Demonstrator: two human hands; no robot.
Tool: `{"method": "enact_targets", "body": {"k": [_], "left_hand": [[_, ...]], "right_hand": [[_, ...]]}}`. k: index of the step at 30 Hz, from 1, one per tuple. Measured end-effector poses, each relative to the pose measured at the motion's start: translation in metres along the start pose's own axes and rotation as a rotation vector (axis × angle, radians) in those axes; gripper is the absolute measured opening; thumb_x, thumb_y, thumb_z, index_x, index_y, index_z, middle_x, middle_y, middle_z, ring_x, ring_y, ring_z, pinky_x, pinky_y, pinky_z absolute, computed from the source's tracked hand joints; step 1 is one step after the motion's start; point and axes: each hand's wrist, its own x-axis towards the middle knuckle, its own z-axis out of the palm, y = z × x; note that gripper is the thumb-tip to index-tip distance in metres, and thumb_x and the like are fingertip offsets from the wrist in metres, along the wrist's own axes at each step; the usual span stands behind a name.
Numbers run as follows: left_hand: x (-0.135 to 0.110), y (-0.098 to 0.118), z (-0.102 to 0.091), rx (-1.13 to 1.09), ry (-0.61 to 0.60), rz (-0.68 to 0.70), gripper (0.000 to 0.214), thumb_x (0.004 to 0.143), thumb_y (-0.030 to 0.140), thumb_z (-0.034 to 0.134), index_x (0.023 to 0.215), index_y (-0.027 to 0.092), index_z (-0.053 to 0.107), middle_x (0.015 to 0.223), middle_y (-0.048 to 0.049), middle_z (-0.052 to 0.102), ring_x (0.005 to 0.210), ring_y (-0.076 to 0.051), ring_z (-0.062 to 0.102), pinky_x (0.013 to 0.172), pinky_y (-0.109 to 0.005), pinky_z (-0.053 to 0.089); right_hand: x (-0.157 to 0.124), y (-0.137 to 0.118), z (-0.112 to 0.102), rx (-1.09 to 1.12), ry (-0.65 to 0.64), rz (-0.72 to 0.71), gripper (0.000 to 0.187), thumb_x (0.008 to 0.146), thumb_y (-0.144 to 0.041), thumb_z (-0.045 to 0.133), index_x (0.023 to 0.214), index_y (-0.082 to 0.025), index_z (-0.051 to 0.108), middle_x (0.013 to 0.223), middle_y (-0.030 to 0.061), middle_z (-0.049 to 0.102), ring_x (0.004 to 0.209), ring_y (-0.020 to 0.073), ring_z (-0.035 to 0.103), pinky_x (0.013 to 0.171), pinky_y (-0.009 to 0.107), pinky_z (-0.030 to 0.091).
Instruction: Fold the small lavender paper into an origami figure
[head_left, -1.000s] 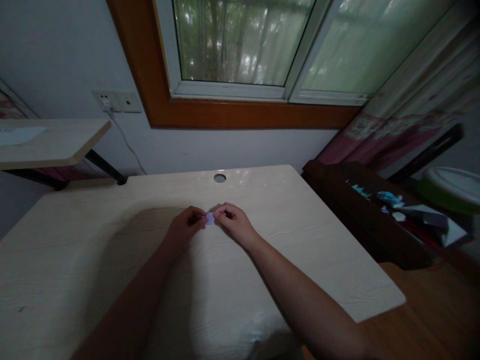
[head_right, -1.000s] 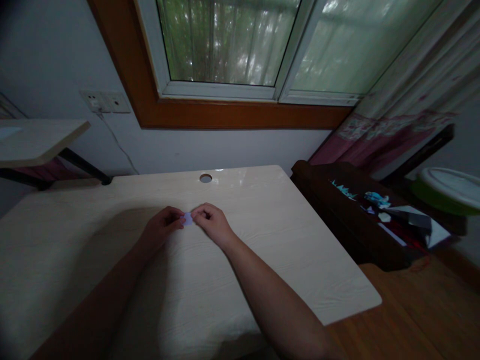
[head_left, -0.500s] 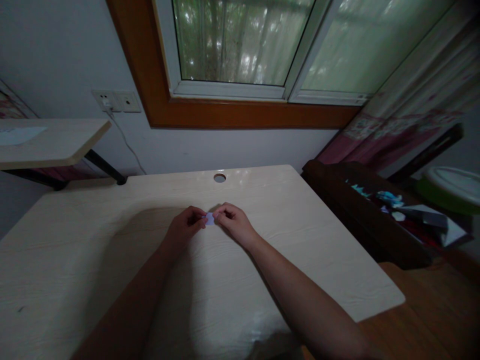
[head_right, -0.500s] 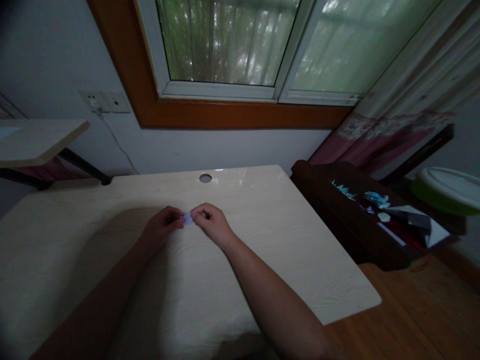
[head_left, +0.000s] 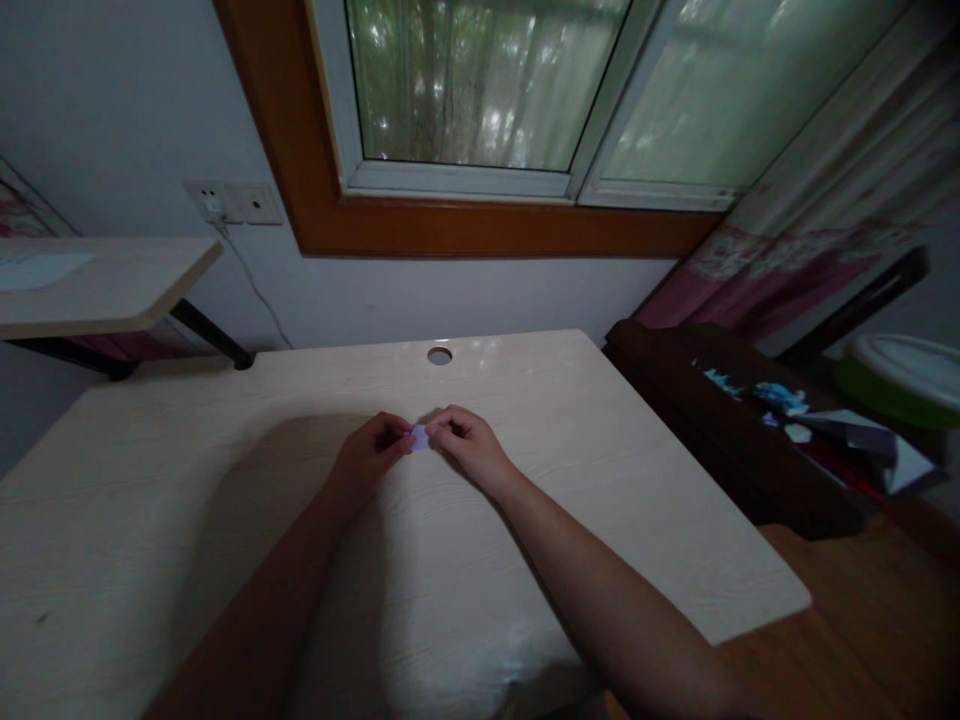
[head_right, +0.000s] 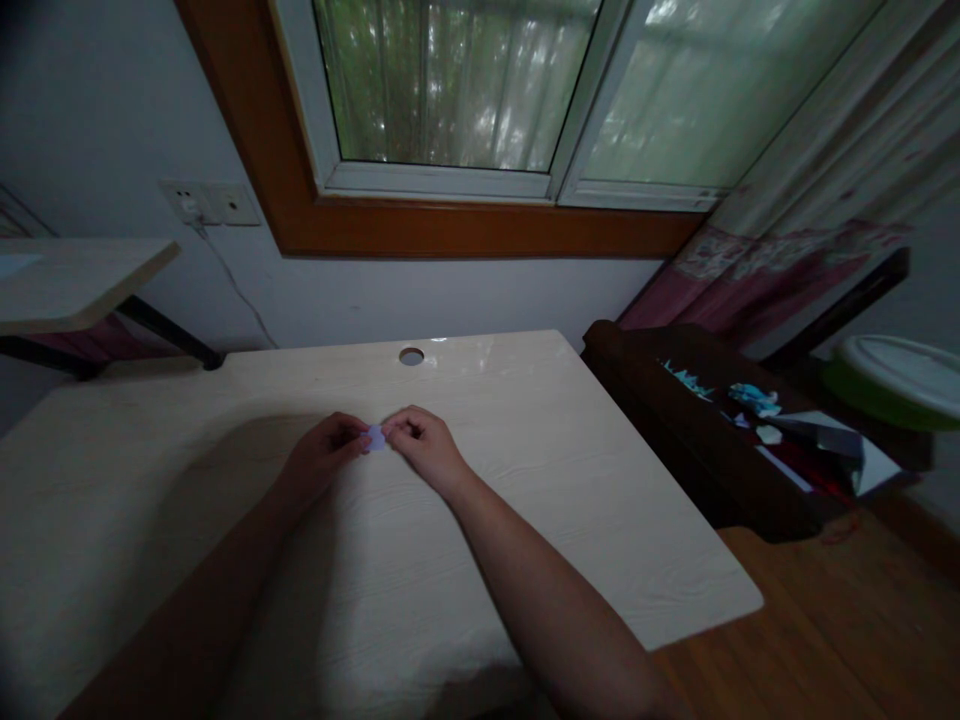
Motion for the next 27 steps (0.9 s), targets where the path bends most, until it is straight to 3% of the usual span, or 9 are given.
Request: {"method": "enact_targets", "body": {"k": [27], "left_hand": [[0.0004,0.0013,0.0005,-0.04,0.013,-0.01,0.027,0.073,0.037,0.075,0.09,0.02,0.065,0.081,-0.0017,0.069,0.075,-0.017,0.065,0.072,-0.029,0.051]], "right_hand": [[-0.0002,0.0006,-0.0006,-0.029,0.007,-0.016,0.014,0.083,-0.032,0.064,0.084,-0.019,0.071,0.075,0.0011,0.061,0.067,0.0131,0.049,0.061,0.024,0.038]]}}
